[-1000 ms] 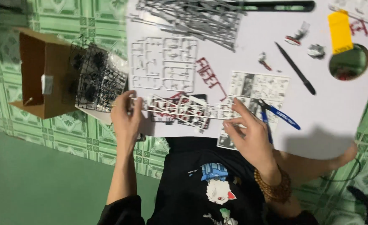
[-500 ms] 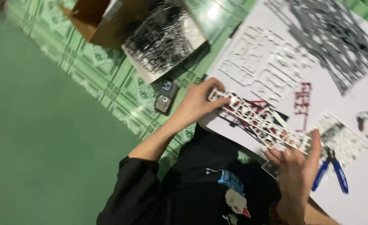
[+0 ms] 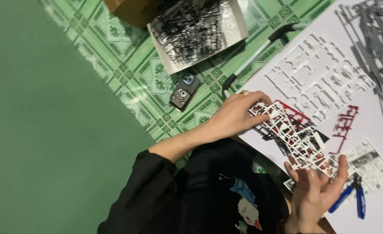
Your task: The person sits on the floor and assembles a model kit by consulting an instruction sheet, selecting parts from plastic sprues, and using pliers to cut pieces from the runners. They handle multiple sprues and place cut parts on the work surface.
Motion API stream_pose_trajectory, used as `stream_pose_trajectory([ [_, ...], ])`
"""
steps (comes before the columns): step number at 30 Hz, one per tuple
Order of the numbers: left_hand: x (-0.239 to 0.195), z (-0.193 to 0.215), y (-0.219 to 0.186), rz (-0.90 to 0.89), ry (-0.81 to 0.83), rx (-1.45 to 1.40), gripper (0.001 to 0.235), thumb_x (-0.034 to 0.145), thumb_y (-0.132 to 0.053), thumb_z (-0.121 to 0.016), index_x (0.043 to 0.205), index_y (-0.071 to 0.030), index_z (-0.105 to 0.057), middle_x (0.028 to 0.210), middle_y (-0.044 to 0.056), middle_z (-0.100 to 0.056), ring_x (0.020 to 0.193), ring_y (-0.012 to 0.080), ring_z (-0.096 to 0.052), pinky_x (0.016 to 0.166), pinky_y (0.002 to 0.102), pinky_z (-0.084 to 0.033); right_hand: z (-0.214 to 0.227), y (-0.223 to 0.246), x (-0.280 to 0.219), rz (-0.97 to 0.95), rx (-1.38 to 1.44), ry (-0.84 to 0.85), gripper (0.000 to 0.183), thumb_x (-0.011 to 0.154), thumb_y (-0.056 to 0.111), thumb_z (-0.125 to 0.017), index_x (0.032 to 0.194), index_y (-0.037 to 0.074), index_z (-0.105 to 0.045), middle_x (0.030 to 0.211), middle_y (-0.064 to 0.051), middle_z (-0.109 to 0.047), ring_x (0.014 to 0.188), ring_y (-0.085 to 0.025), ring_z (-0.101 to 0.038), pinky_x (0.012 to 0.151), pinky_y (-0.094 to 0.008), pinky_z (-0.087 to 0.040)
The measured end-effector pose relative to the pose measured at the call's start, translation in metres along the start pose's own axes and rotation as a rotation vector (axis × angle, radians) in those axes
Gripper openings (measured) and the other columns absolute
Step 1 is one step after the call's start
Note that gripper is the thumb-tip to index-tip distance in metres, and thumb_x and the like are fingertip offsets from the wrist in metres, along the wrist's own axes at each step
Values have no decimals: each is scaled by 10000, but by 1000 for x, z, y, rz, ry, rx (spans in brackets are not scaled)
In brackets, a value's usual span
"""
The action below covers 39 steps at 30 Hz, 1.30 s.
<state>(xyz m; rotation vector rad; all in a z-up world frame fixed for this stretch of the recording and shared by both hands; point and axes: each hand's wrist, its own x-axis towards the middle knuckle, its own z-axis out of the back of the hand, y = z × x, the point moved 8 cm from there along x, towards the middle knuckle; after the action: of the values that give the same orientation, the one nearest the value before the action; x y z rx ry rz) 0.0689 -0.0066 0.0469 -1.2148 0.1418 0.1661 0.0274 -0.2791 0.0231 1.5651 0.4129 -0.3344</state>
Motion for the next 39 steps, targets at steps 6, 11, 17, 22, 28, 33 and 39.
stream_pose_trajectory([
  [6, -1, -28, 40, 102, -4, -248, 426, 787, -72, -752, 1177, -56, -581, 1199, 174, -594, 1054, 388, -618, 721, 398, -608, 55, -96, 13, -68, 352, -201, 765, 873, 268, -643, 1518, 228, -233, 1262, -86, -516, 918, -255, -654, 746, -466, -620],
  [11, 3, -21, 25, 188, 48, -84, 424, 737, -114, -804, 1105, -26, -615, 1046, 254, -644, 921, 419, -654, 718, 455, -583, 1, -6, 6, 108, 18, -192, 482, 805, 27, -578, 1221, 16, -335, 1423, -204, -314, 876, -220, -635, 728, -334, -614],
  [17, 7, -21, 23, 363, 45, -50, 412, 740, -162, -826, 1092, -76, -630, 972, 184, -644, 787, 313, -682, 702, 425, -575, -5, 6, 7, 52, 275, -127, 729, 846, 22, -578, 1482, 53, -222, 1388, -357, -317, 963, -364, -652, 822, -499, -586],
  [22, 9, -26, -11, 356, 25, -16, 448, 750, -191, -822, 1136, -75, -625, 697, 132, -540, 622, 213, -558, 566, 348, -493, -3, 2, 10, 75, 321, -83, 698, 867, 22, -555, 1479, 83, -225, 1401, -343, -322, 972, -351, -658, 838, -501, -586],
  [28, 7, -28, 1, 335, -9, 15, 443, 756, -185, -817, 1147, -71, -641, 647, 122, -491, 601, 176, -460, 552, 311, -444, 1, 3, 14, 71, 322, -43, 723, 856, 13, -558, 1481, 62, -198, 1409, -370, -278, 893, -328, -679, 837, -516, -585],
  [33, 7, -32, 9, 279, -6, -23, 498, 747, -170, -808, 1173, -23, -596, 965, 285, -628, 927, 363, -625, 780, 462, -520, -2, 5, 12, 17, 397, -74, 719, 846, -23, -532, 1478, 36, -193, 1315, -272, -422, 961, -297, -642, 821, -524, -577],
  [39, 8, -36, 18, 247, 22, -53, 496, 741, -280, -828, 1155, -137, -596, 1107, 179, -654, 1087, 404, -609, 933, 508, -465, -8, 0, 17, 11, 430, 1, 740, 840, -31, -487, 1483, 70, -136, 1295, -252, -421, 958, -293, -613, 869, -549, -548],
])
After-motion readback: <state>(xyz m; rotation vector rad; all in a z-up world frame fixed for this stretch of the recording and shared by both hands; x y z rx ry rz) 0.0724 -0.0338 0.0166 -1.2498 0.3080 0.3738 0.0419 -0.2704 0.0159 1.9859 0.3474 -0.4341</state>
